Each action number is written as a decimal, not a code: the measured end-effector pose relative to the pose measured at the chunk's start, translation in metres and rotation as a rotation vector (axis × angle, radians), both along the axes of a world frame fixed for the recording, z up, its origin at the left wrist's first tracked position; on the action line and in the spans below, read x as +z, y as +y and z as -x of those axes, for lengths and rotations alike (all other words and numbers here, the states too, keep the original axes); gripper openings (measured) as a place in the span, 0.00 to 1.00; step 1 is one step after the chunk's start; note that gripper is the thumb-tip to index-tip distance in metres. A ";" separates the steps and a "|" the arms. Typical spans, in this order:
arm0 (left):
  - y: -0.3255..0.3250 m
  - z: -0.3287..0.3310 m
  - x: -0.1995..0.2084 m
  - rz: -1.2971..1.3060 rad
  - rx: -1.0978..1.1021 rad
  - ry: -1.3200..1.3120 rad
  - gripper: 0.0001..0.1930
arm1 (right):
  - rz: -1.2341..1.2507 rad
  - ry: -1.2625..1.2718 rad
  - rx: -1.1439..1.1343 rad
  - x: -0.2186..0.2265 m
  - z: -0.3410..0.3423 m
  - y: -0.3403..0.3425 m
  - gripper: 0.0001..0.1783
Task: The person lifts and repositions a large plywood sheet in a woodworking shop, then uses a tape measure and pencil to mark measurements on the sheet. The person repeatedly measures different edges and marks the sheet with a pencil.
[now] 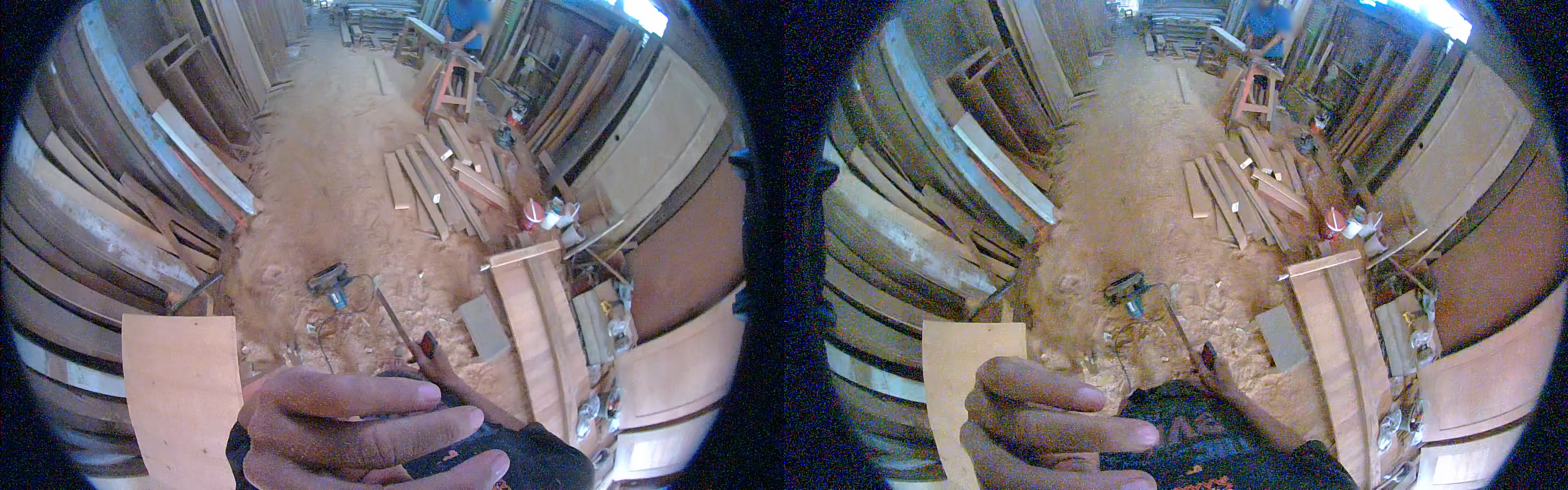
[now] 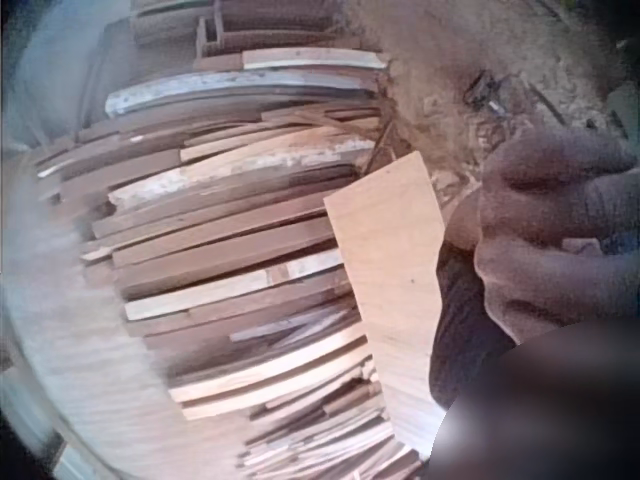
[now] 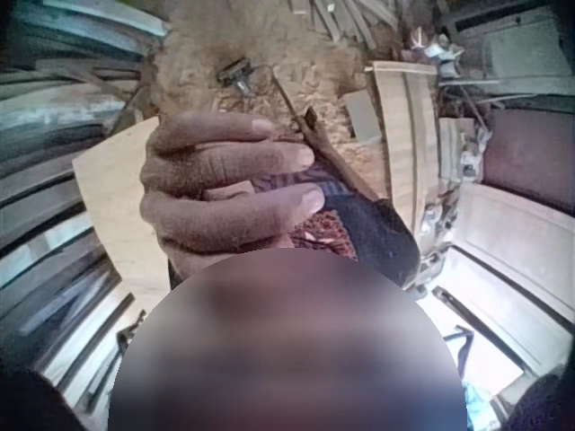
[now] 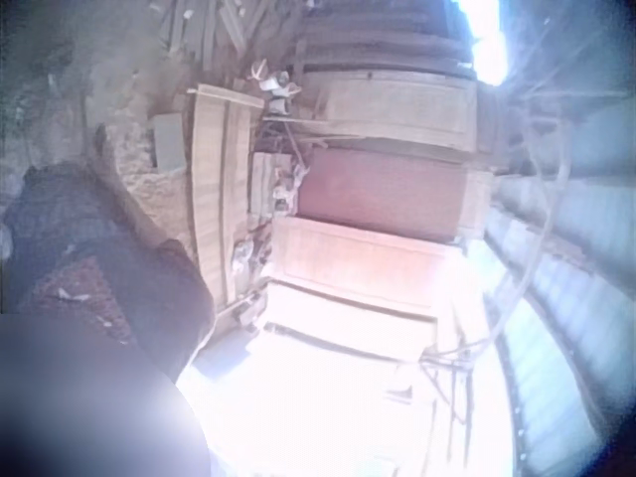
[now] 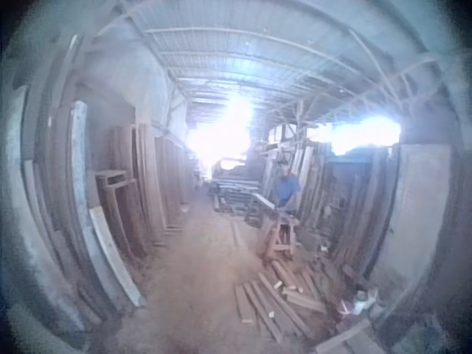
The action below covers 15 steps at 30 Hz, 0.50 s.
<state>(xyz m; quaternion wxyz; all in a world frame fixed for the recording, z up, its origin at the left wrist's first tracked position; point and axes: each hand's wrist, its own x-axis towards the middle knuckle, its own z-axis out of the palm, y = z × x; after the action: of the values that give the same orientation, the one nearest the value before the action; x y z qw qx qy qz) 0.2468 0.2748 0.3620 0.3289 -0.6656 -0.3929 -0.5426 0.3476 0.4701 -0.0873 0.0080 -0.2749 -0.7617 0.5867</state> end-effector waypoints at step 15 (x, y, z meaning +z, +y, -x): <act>0.120 -0.020 -0.019 -0.293 -0.169 -0.223 0.11 | 0.053 -0.227 -0.211 -0.069 -0.019 0.093 0.24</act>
<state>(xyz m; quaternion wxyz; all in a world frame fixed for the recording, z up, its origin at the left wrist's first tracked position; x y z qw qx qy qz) 0.2664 0.3947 0.3427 0.3303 -0.5769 -0.2865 -0.6899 0.3669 0.5626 -0.1565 -0.0239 -0.4183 -0.7087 0.5676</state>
